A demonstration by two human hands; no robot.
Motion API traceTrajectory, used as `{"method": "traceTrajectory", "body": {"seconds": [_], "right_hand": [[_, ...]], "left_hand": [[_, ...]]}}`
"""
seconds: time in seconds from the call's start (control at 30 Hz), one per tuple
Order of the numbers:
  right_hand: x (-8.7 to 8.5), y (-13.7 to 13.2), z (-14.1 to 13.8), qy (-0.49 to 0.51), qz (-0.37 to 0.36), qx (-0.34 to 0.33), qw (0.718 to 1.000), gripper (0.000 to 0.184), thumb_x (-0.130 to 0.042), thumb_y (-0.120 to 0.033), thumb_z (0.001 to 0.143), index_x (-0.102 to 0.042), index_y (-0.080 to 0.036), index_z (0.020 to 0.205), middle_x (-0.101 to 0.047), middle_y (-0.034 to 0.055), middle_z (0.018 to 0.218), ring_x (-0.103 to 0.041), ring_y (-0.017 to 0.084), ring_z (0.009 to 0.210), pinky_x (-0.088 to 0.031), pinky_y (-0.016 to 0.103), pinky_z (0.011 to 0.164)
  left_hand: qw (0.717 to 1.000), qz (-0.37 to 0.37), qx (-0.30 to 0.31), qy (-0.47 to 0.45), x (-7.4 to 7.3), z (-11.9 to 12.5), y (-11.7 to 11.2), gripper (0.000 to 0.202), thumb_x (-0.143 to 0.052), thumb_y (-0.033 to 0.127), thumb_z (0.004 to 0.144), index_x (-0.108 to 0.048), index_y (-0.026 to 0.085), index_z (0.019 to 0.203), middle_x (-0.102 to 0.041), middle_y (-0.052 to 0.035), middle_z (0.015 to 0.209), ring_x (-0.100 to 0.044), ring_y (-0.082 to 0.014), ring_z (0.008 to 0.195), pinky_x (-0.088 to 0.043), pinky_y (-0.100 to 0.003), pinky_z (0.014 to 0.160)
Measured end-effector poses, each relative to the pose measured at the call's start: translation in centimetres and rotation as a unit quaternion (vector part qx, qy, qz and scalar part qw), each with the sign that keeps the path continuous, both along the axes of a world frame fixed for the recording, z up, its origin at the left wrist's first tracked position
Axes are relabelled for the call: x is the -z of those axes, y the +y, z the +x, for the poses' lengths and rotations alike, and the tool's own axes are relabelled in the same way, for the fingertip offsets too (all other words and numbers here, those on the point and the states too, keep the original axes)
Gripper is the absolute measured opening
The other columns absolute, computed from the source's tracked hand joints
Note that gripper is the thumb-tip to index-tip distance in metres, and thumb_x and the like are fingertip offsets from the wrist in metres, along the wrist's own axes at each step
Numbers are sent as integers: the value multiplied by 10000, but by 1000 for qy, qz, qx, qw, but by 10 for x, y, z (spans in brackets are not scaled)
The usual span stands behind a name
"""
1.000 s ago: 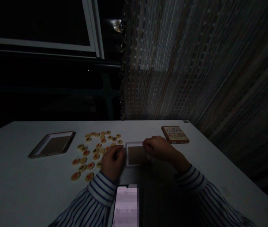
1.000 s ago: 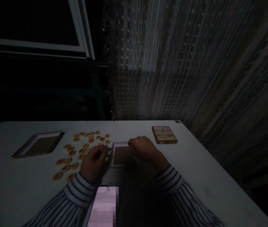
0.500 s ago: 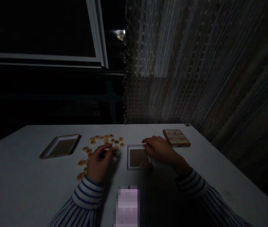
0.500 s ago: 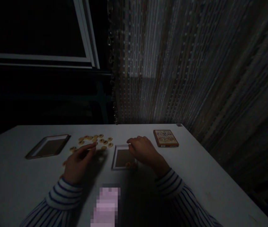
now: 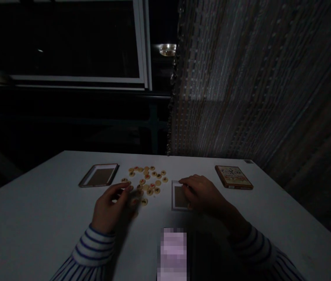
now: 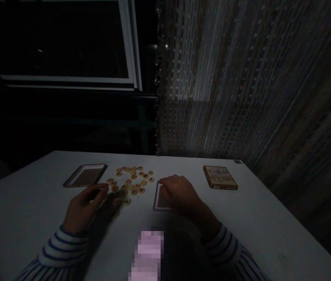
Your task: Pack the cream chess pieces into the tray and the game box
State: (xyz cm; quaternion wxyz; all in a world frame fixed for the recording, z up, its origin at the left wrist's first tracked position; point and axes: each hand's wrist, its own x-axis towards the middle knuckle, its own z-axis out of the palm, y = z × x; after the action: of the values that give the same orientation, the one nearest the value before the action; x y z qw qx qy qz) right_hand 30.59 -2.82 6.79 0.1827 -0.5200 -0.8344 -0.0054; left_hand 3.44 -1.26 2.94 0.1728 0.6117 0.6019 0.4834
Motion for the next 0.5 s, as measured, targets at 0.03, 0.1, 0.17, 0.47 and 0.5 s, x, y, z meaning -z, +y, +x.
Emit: {"method": "traceTrajectory", "body": {"seconds": [0.03,0.1,0.17,0.47,0.5], "right_hand": [[0,0,-3,2,1,-3,1000,280,-386,-225,843,-584,-167,1033,-634,61,975,-535,164,904,-358,291,795],[1,2,-10,7,1,-9,1000,275,-398,-221,836,-591,-164,1022,-638,58,963,-536,164,899,-360,289,796],[2,3,-17,14,1,-16,1000,271,-405,-216,829,-595,-161,1015,-639,57,961,-536,164,895,-357,287,799],[12,10,-55,2,13,-49,999,230,-412,-228,831,-588,-185,971,-627,51,919,-524,166,877,-344,295,762],[15,11,-59,-1,15,-57,998,224,-415,-228,829,-584,-190,970,-625,48,917,-521,167,876,-343,299,757]], "left_hand": [[1000,9,3,12,3,-4,0,351,-539,486,675,-638,177,810,-661,-42,816,-597,-151,648,-486,-234,542],[999,23,11,39,11,-10,-1,323,-527,469,701,-631,188,821,-652,-41,849,-593,-144,647,-489,-237,547],[997,51,22,59,19,-14,-1,285,-530,444,715,-626,196,815,-646,-42,860,-601,-156,724,-503,-260,641],[973,122,94,171,53,-28,3,210,-554,361,722,-661,206,813,-650,-68,946,-584,-197,926,-480,-362,832],[967,130,106,190,57,-30,4,205,-559,353,720,-662,211,826,-648,-68,967,-578,-201,943,-480,-369,833]]}}
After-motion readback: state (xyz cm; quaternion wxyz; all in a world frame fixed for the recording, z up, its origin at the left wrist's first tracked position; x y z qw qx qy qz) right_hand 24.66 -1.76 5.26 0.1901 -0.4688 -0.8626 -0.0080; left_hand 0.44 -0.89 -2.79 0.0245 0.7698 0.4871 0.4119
